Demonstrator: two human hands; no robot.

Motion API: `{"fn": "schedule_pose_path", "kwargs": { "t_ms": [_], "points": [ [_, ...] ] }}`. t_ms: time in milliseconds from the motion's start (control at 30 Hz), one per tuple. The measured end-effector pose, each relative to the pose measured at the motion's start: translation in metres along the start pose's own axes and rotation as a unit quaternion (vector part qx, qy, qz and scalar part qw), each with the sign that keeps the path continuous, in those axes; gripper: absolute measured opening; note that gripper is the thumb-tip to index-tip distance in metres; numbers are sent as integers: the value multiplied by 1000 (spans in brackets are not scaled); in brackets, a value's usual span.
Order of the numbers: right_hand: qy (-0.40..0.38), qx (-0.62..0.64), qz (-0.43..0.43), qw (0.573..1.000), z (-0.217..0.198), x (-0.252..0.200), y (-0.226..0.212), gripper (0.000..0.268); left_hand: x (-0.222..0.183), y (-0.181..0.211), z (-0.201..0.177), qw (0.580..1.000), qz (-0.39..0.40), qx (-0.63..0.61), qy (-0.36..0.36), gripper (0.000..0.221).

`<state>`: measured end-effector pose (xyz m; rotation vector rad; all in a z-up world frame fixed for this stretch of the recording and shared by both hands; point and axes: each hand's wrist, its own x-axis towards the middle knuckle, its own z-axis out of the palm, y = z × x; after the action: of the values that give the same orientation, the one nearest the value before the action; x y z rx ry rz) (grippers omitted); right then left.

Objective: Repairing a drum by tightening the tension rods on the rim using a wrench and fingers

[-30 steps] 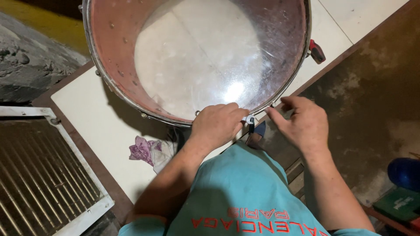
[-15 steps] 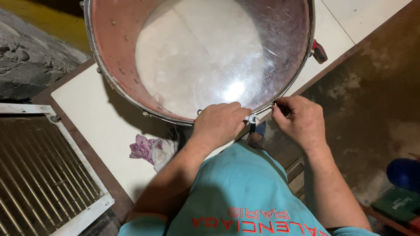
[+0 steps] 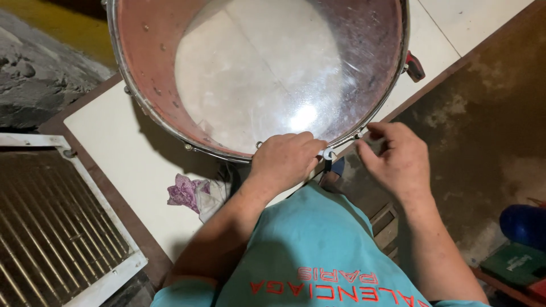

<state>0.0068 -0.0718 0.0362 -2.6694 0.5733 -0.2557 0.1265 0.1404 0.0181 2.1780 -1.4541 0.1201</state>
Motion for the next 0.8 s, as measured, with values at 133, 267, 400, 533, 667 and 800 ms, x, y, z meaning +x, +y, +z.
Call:
{"fn": "schedule_pose_path", "kwargs": {
  "t_ms": [133, 267, 400, 533, 667, 800],
  "points": [
    [-19, -56, 6, 998, 1, 2, 2, 23, 1, -1, 2, 1000, -1, -14, -4, 3],
    [-27, 8, 0, 1000, 2, 3, 10, 25, -1, -1, 4, 1000, 1, -18, 2, 3],
    [-19, -29, 17, 999, 3, 2, 6, 26, -2, -1, 4, 1000, 2, -17, 6, 3],
    [-45, -91, -7, 995, 14, 1, 22, 18, -2, -1, 6, 1000, -2, -20, 11, 4],
    [-41, -30, 51, 997, -2, 4, 0, 34, -2, -3, 9, 1000, 4, -13, 18, 6],
    [-25, -57, -4, 998, 5, 6, 7, 20, -1, -2, 8, 999, 12, -8, 28, 6]
  ]
}}
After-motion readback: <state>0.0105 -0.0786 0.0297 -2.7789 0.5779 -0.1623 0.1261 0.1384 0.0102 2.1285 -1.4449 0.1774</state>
